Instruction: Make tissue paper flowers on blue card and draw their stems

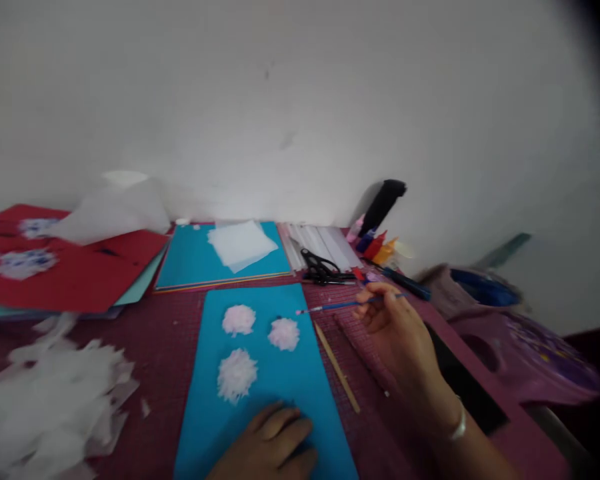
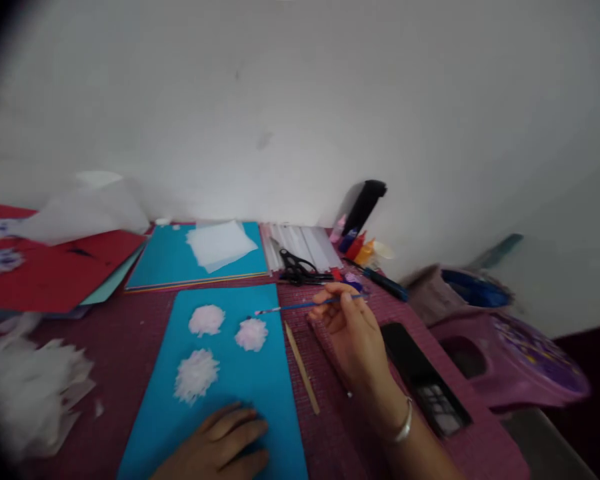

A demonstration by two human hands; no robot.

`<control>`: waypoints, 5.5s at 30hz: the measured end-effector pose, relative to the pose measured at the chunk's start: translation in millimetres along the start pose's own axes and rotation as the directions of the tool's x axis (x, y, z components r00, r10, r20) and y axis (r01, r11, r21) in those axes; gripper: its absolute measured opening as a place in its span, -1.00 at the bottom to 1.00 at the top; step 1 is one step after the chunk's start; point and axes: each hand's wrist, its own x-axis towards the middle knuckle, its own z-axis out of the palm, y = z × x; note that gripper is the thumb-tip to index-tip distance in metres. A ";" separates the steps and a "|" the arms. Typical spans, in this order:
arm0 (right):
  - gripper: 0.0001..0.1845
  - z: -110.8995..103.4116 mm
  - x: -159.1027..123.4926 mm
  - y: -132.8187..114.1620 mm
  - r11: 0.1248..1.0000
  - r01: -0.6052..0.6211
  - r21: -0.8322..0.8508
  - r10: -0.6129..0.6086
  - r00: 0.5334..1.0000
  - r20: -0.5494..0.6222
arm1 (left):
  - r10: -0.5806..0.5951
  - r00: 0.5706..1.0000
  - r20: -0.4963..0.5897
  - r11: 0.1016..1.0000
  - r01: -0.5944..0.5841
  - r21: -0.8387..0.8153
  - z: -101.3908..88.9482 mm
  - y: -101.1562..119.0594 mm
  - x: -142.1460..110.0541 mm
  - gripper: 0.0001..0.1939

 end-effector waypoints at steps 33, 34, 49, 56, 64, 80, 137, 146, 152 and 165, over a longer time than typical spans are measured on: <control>-0.78 40.7 -51.1 44.8 0.943 -0.292 -0.157 0.330 0.874 0.356 | -0.080 0.991 -0.111 0.996 0.077 -0.035 22.6 7.0 -8.6 -0.88; -0.78 40.6 -52.0 46.2 0.939 -0.295 -0.177 0.341 0.866 0.366 | -0.075 0.992 -0.097 0.997 0.072 -0.035 22.5 6.9 -8.9 -0.87; -0.76 40.9 -54.2 46.4 0.938 -0.254 -0.235 0.329 0.865 0.378 | -0.093 0.992 -0.087 0.995 0.088 -0.056 27.9 8.6 -11.2 -0.86; -0.76 43.5 -52.4 46.6 0.937 -0.261 -0.234 0.336 0.856 0.393 | -0.091 0.996 -0.026 0.994 0.089 -0.058 20.2 8.1 -8.6 -0.86; -0.76 47.2 -54.0 45.8 0.938 -0.233 -0.257 0.322 0.859 0.397 | -0.102 0.995 0.004 0.993 0.102 -0.066 24.5 9.5 -10.3 -0.84; -0.78 48.2 -51.3 43.8 0.931 -0.285 -0.229 0.355 0.850 0.388 | -0.095 0.995 0.033 0.992 0.097 -0.085 11.8 7.4 -4.9 -0.85; -0.77 41.2 -47.5 42.7 0.934 -0.332 -0.134 0.358 0.855 0.375 | -0.107 0.987 0.119 0.985 0.121 -0.122 4.5 7.2 -2.7 -0.80; -0.79 43.4 -48.8 39.3 0.947 -0.300 -0.117 0.322 0.883 0.343 | -0.102 0.990 0.093 0.987 0.113 -0.113 6.2 7.8 -4.1 -0.80; -0.79 42.7 -53.4 42.8 0.950 -0.263 -0.170 0.308 0.885 0.349 | -0.110 0.988 0.108 0.985 0.123 -0.123 5.7 6.3 -3.4 -0.78; -0.76 52.8 -59.5 30.8 0.938 -0.035 -0.346 0.243 0.777 0.580 | -0.121 0.990 0.068 0.985 0.128 -0.116 10.9 8.1 -5.4 -0.80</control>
